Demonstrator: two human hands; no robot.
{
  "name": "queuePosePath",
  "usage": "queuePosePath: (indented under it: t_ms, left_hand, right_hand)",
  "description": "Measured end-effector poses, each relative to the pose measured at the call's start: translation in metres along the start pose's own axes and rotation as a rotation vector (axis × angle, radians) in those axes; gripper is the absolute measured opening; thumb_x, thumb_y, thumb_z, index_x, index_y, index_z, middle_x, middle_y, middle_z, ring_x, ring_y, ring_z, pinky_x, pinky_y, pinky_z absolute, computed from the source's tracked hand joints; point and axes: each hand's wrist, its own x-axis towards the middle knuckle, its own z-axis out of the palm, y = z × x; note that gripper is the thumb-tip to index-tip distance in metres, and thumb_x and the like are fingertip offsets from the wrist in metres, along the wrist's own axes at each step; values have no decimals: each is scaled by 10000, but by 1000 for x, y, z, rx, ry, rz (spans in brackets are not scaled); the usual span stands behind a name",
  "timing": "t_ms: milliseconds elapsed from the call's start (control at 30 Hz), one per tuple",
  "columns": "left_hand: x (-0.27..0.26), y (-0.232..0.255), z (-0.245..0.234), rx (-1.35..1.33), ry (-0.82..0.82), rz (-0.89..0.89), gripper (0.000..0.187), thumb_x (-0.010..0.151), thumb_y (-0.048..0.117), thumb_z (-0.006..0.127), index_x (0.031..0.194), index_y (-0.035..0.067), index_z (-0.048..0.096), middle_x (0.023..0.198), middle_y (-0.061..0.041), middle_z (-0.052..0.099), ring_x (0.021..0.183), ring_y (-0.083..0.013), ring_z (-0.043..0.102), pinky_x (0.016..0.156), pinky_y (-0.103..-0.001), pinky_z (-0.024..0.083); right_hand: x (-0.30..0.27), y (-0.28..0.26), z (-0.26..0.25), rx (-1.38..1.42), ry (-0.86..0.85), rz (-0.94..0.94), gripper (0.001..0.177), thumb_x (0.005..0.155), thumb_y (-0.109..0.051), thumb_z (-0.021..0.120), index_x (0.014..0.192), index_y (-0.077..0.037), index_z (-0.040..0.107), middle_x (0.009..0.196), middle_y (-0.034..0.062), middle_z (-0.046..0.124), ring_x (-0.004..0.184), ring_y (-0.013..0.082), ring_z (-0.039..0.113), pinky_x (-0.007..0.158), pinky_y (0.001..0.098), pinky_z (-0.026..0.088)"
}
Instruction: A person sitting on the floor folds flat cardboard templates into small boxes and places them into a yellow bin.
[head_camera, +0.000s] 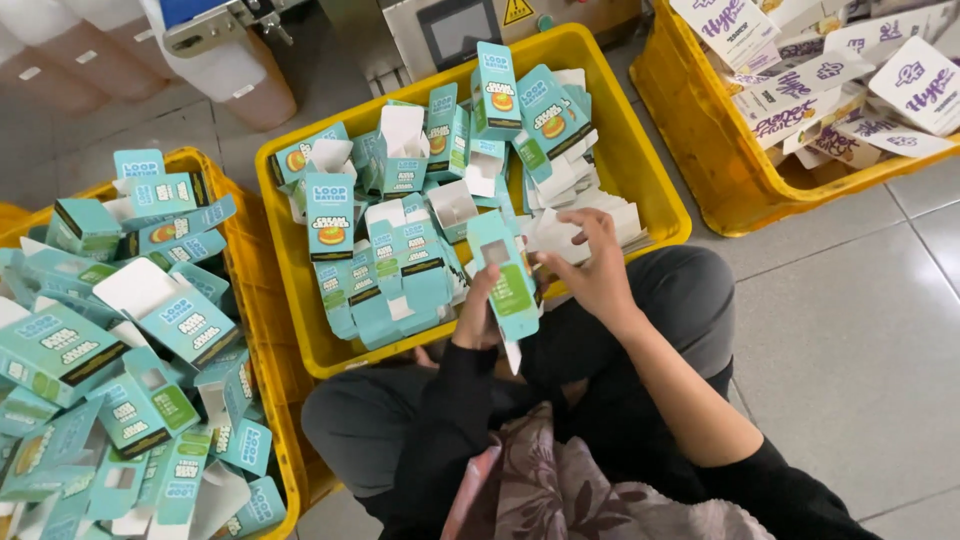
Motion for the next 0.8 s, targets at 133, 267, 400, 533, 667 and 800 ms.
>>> queuePosePath:
  t_ms: [133,267,400,533,667,800]
  left_hand:
    - [8,-17,-34,648,391,293,464,933,590,728,835,163,572,605,81,340,518,-46,353,528,-253,377]
    - [13,-30,-44,540,740,127,876,850,578,810,1450,29,484,1277,-184,548,1043,-209,505,820,-444,365]
    - [-2,-18,-19,505,718,176,479,963,337,779,1343,72,654,1326,-181,596,1399,-328,431,1164,-573,231]
    - [-7,-2,-11,551,532,-76,675,1040,414,624,1553,31,412,1586,-298,329,1520,-520,97,1187,-663,78]
    - [-11,-6,-37,444,429,77,733,1021,562,520,1409,-60,544,1236,-293,666,1096,-411,698,945,-557,546]
    - [-41,14,32,1100,393,550,850,928,465,730,1541,-20,397,1434,-320,514,1256,-519,563,1066,-636,425]
  right_hand:
    - [-8,3,-7,167,-75,83,448,933,-79,781,1341,-17,605,1311,180,611,1038,345,679,903,494,558]
    - [-11,-20,-19,-34,-155,-252,648,834,149,713,1426,-48,539,1357,192,557,1097,415,664,928,540,556]
    - [-6,15,-16,-422,-154,-741,672,894,104,629,1511,-131,507,1463,229,461,1298,487,530,1001,586,504]
    - [8,7,-20,-481,-198,-910,580,841,81,683,1341,-212,653,1505,173,491,1419,441,460,1024,554,475]
    - [21,-3,-25,-304,-221,-750,413,876,-47,760,1272,-146,696,1332,129,659,1317,382,578,1045,531,472]
    - [11,33,-23,217,-226,-180,354,846,-141,851,1151,-12,727,998,150,768,961,290,744,800,471,573]
